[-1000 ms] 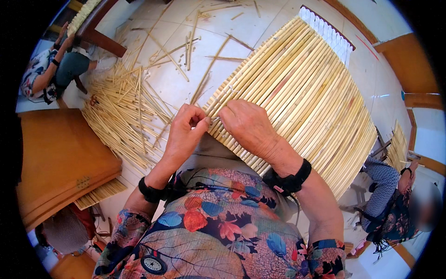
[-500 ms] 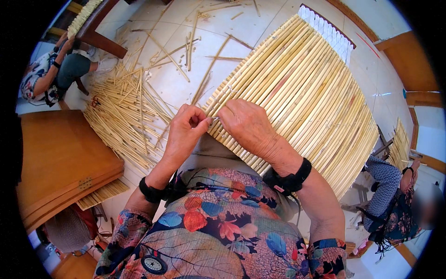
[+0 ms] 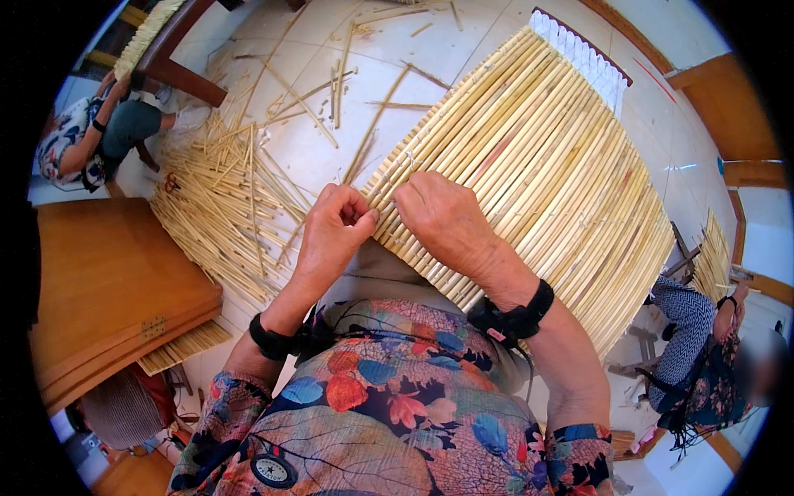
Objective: The person weaves a bamboo mat by hand, threading thin bamboo strips through a larger frame. They use scissors to trim excess material and a needle to secure the weave. The person works on the mat while seated, with another person visible in the background also working on a similar task.
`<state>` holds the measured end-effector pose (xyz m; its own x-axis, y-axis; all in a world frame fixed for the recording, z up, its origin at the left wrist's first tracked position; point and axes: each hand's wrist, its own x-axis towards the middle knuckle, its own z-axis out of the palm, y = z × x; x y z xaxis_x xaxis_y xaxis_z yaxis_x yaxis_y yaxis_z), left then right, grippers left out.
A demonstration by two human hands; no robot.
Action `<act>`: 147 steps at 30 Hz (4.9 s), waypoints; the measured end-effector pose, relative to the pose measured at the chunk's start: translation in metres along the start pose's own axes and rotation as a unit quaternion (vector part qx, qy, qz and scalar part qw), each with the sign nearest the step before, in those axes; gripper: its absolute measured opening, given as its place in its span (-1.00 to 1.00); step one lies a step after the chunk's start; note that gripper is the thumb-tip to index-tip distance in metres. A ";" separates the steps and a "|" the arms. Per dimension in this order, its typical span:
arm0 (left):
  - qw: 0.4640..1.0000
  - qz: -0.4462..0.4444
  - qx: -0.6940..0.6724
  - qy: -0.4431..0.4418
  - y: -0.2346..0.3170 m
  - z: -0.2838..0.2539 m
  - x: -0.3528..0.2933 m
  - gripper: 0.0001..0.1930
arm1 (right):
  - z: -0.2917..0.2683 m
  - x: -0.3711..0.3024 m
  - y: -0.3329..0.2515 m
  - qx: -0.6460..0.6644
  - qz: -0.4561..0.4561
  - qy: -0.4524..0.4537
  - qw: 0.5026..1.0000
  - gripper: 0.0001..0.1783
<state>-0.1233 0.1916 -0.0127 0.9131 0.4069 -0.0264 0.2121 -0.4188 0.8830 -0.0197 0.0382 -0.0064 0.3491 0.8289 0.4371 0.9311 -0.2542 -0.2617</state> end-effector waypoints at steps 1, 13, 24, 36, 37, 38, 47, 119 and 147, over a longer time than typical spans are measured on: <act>1.000 0.001 -0.001 0.000 -0.001 0.000 0.000 -0.89 | 0.000 0.000 0.000 0.000 0.002 -0.001 1.000 -0.88; 1.000 0.020 0.007 0.007 -0.007 0.002 0.001 -0.88 | -0.003 0.002 -0.004 -0.013 0.029 -0.001 0.999 -0.90; 1.000 0.005 -0.014 -0.005 -0.006 0.000 -0.003 -0.88 | -0.039 0.009 0.008 0.297 0.348 -0.139 0.878 -0.72; 0.998 0.021 -0.055 -0.031 -0.013 -0.004 -0.004 -0.91 | -0.020 0.010 -0.003 -0.026 -0.006 -0.091 0.995 -0.94; 0.997 0.022 -0.069 -0.033 -0.016 -0.004 -0.004 -0.91 | -0.021 0.010 -0.003 -0.031 -0.018 -0.092 0.995 -0.93; 0.996 0.022 -0.083 -0.035 -0.018 -0.005 -0.005 -0.91 | -0.021 0.011 -0.003 -0.037 -0.030 -0.092 0.995 -0.93; 0.995 0.026 -0.090 -0.042 -0.016 -0.006 -0.006 -0.86 | -0.011 0.006 0.001 -0.010 -0.009 -0.074 0.997 -0.92; 0.994 0.018 -0.107 -0.027 -0.009 -0.007 -0.007 -0.96 | -0.010 0.006 0.006 -0.006 0.011 -0.044 0.999 -0.90; 0.999 -0.011 -0.036 -0.010 -0.003 -0.001 -0.004 -0.88 | -0.045 -0.006 0.017 0.204 0.288 -0.040 0.935 -0.88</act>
<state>-0.1275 0.1917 -0.0146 0.9154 0.3988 -0.0556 0.2081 -0.3506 0.9131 -0.0012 0.0066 0.0252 0.7558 0.6520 0.0601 0.4671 -0.4726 -0.7473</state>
